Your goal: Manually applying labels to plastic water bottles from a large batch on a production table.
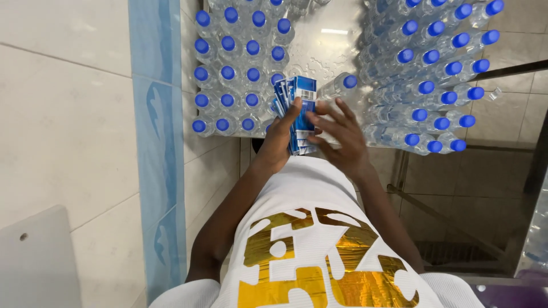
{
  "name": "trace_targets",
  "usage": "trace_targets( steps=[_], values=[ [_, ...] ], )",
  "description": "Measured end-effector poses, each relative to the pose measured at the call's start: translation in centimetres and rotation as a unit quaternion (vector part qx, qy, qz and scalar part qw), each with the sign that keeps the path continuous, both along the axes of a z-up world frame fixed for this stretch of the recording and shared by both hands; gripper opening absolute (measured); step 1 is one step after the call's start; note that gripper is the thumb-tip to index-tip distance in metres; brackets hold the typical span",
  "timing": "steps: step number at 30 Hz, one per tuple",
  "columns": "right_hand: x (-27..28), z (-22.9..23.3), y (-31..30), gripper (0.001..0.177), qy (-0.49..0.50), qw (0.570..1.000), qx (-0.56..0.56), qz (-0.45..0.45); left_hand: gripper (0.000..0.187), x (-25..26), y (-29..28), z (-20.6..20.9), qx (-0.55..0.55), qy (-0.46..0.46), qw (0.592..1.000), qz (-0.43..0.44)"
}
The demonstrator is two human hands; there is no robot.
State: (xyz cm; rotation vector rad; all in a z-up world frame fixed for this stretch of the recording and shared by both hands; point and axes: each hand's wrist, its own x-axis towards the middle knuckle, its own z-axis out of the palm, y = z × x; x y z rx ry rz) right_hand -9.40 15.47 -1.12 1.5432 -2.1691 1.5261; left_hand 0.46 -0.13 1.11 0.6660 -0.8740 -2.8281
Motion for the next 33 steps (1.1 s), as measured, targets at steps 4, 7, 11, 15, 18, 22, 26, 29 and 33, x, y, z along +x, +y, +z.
trace_targets(
  steps=[4, 7, 11, 15, 18, 22, 26, 29, 33],
  values=[
    [2.5, 2.7, -0.7, 0.030, 0.038, 0.999, 0.003, -0.021, 0.050, 0.1, 0.3, 0.2, 0.016, -0.047, 0.999, 0.023],
    [3.2, 2.9, -0.4, 0.020, -0.001, 0.998, -0.029, -0.050, 0.049, 0.4, 1.0, 1.6, 0.022, -0.041, 0.999, 0.017],
    [2.8, 1.4, 0.8, 0.027, -0.264, 0.954, -0.075, -0.122, 0.059, 0.9, 1.7, -0.9, 0.004, -0.030, 1.000, -0.004],
    [2.7, 1.4, 0.4, 0.033, -0.485, 0.853, -0.133, -0.140, 0.062, 0.7, 1.5, -1.4, -0.009, -0.022, 1.000, -0.018],
    [1.4, -3.4, 2.4, 0.027, -0.564, 0.800, -0.166, -0.123, 0.071, 0.7, 1.2, -3.1, -0.003, -0.015, 1.000, -0.017],
    [-0.1, -2.3, 3.0, 0.023, -0.571, 0.788, -0.184, -0.140, 0.078, 1.0, 1.1, -3.5, -0.003, -0.018, 1.000, -0.011],
    [-2.2, 1.8, 3.4, 0.031, -0.477, 0.851, -0.106, -0.194, 0.067, 1.0, 0.3, -2.9, -0.048, -0.022, 0.998, 0.019],
    [-4.4, 1.4, 4.9, 0.033, -0.367, 0.906, 0.019, -0.210, 0.060, 1.1, -0.5, -0.6, -0.114, -0.010, 0.993, 0.039],
    [-7.0, -1.9, 5.5, 0.026, -0.249, 0.932, 0.123, -0.234, 0.055, 0.7, -1.2, 0.5, -0.161, 0.013, 0.985, 0.062]
  ],
)
